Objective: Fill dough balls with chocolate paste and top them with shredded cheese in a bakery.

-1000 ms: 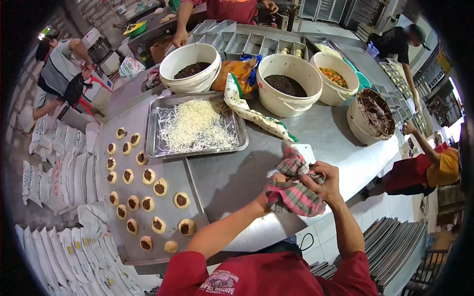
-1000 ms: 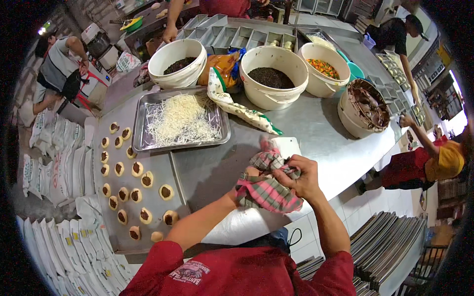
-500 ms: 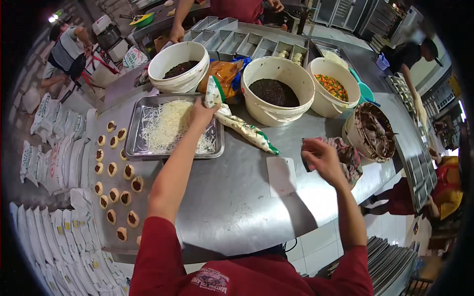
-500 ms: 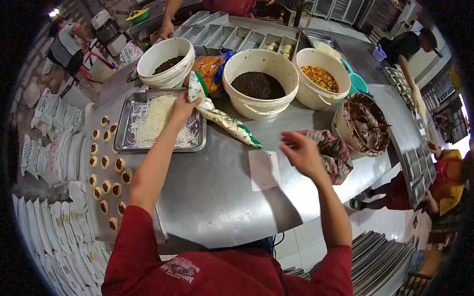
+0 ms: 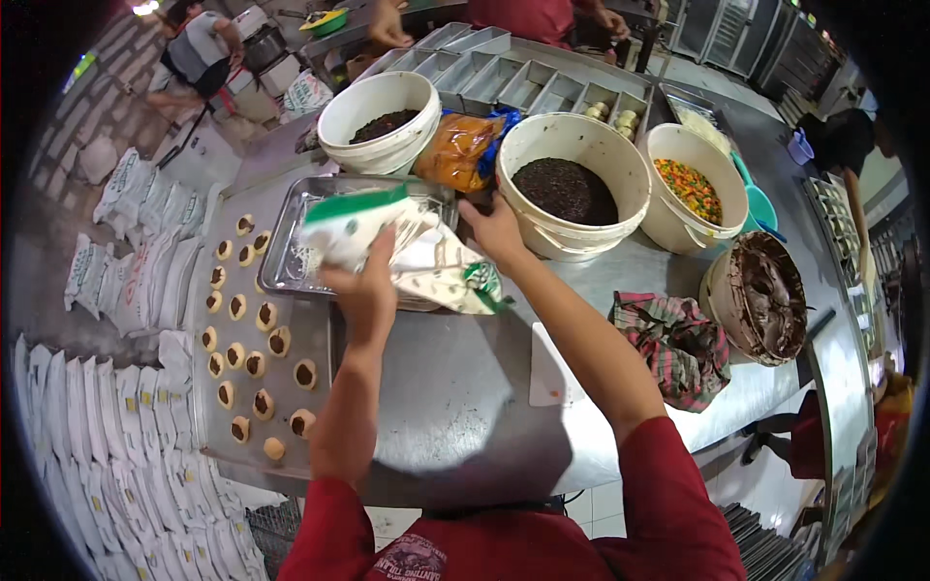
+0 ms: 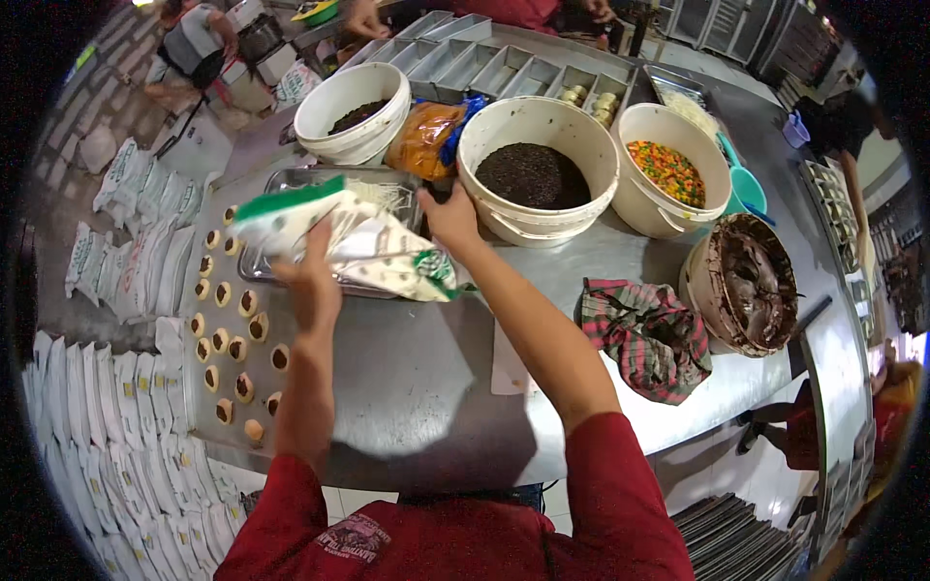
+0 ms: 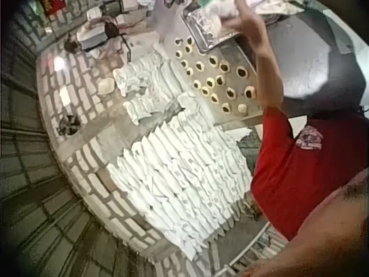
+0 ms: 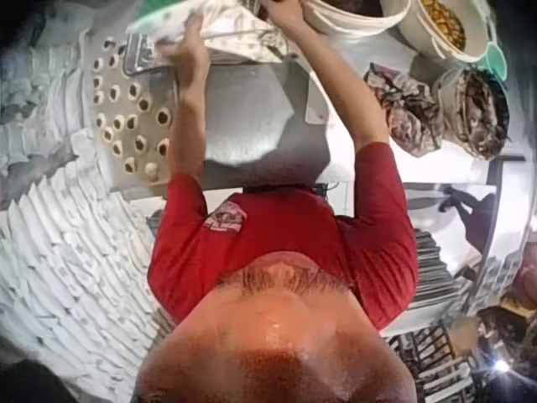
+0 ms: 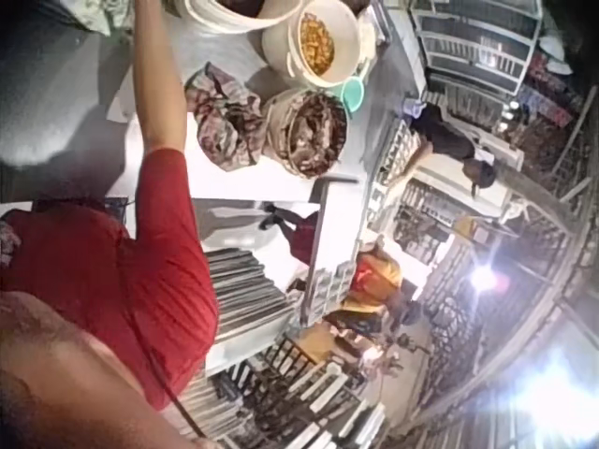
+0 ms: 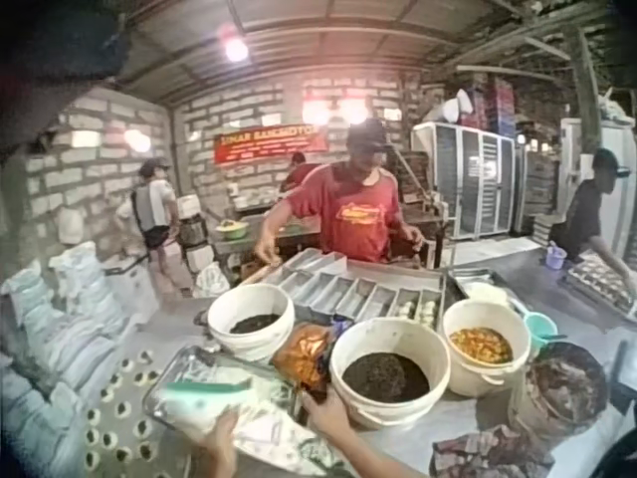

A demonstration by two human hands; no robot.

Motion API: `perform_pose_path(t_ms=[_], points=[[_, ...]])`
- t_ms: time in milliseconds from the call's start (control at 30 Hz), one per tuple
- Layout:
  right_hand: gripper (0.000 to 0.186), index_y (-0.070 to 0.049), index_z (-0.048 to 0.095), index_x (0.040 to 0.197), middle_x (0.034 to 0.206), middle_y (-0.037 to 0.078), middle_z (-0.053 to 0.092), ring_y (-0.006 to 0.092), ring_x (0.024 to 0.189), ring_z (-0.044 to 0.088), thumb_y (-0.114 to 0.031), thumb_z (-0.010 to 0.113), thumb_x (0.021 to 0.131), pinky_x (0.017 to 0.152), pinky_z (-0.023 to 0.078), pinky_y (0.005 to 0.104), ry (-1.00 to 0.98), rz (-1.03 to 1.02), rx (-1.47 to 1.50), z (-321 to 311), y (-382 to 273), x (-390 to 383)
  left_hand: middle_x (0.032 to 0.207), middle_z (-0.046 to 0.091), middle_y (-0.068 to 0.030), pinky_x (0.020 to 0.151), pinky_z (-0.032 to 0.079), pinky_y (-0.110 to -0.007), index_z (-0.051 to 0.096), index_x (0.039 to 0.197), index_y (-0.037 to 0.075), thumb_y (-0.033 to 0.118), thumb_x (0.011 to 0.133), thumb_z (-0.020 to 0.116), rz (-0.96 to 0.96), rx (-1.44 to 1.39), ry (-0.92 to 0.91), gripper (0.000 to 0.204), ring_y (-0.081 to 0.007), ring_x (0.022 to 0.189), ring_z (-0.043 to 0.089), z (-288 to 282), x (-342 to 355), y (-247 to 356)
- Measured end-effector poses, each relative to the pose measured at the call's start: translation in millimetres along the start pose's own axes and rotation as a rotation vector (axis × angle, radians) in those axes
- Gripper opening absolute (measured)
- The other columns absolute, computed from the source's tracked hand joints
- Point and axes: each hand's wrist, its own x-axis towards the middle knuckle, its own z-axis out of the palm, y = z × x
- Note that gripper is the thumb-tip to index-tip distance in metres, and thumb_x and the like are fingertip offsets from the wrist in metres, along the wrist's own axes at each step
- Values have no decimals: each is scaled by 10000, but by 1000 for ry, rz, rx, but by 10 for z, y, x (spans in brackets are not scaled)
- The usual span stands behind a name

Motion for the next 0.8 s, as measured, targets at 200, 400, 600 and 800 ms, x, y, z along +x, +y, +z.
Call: perform_pose_path(t_ms=[200,400,600,800], points=[[626,78,440,1095,985,243,535,357,918,524,-426,534,735,802,395,386,285,258,30,482,-153,304,966,565,-109,754,438,-367,486,1029,-79,38,725,546,-20,298,129,332,-258,838,555,-1215,-366,185],[546,-34,448,1115,1060,200,521,336,972,504,-396,528,715,845,379,384,542,427,-60,733,-523,327,930,562,-114,731,445,-284,536,969,-45,92,748,568,-96,520,67,262,-198,825,549,-2039,-646,427],[539,-43,481,1088,1032,182,544,316,941,531,-311,581,631,832,402,364,452,544,201,523,-574,277,991,543,-176,754,450,-376,496,1024,-10,58,762,489,291,891,-266,271,-285,884,546,-2903,-839,235],[375,-57,523,990,1005,189,547,343,919,526,-214,524,649,795,411,392,788,380,92,764,4,790,863,580,-136,719,414,-404,589,912,51,216,787,534,226,674,3,214,-310,782,547,-2527,-632,282]])
